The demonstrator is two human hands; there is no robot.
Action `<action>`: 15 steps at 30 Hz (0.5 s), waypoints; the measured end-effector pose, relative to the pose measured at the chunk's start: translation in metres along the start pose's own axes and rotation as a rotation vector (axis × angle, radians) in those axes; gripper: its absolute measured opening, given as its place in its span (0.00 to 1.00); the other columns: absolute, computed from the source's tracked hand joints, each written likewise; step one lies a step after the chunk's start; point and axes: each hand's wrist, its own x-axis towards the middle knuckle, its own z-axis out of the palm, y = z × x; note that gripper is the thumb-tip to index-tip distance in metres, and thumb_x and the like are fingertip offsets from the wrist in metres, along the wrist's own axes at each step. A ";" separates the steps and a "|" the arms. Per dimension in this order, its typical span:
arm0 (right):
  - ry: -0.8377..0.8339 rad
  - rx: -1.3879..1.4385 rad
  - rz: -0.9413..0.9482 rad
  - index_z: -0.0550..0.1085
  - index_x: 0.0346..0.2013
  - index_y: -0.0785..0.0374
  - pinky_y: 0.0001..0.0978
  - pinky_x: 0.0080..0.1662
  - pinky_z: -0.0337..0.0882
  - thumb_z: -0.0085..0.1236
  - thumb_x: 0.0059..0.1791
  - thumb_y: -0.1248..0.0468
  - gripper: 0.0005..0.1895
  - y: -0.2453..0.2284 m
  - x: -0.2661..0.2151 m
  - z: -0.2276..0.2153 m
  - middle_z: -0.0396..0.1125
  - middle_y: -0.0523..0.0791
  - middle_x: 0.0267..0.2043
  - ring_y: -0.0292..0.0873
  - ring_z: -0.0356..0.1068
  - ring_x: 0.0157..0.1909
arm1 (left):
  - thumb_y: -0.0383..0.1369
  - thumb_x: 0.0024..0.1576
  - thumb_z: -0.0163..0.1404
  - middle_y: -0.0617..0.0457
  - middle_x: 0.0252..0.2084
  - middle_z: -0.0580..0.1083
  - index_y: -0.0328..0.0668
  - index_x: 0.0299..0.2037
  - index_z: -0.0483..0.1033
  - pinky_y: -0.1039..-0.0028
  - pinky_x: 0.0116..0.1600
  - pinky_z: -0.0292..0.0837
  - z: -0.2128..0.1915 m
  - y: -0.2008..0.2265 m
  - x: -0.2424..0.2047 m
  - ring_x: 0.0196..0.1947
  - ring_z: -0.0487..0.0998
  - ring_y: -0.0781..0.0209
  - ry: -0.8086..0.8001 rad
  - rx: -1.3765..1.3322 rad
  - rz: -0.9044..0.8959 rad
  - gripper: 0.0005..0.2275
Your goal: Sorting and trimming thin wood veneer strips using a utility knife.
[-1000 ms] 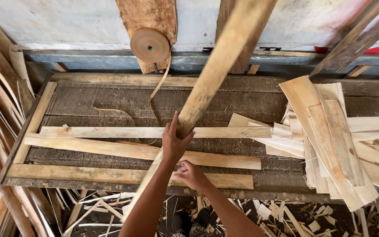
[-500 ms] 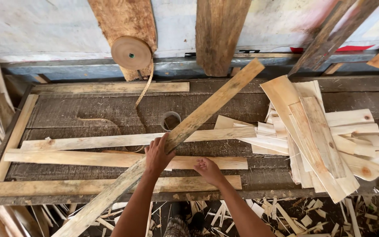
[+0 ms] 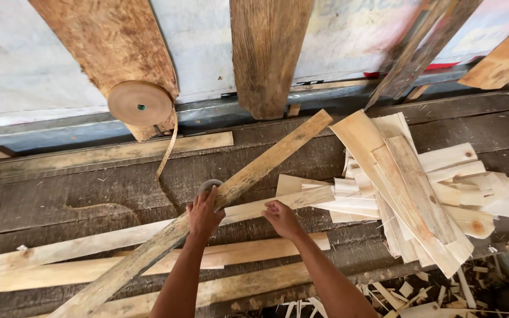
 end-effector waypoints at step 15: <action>0.092 -0.252 -0.117 0.72 0.58 0.63 0.47 0.61 0.69 0.62 0.51 0.55 0.24 -0.030 0.098 -0.008 0.67 0.53 0.62 0.55 0.67 0.63 | 0.40 0.48 0.62 0.52 0.62 0.67 0.55 0.73 0.59 0.52 0.69 0.55 0.019 -0.016 0.111 0.63 0.66 0.51 -0.248 0.065 0.009 0.39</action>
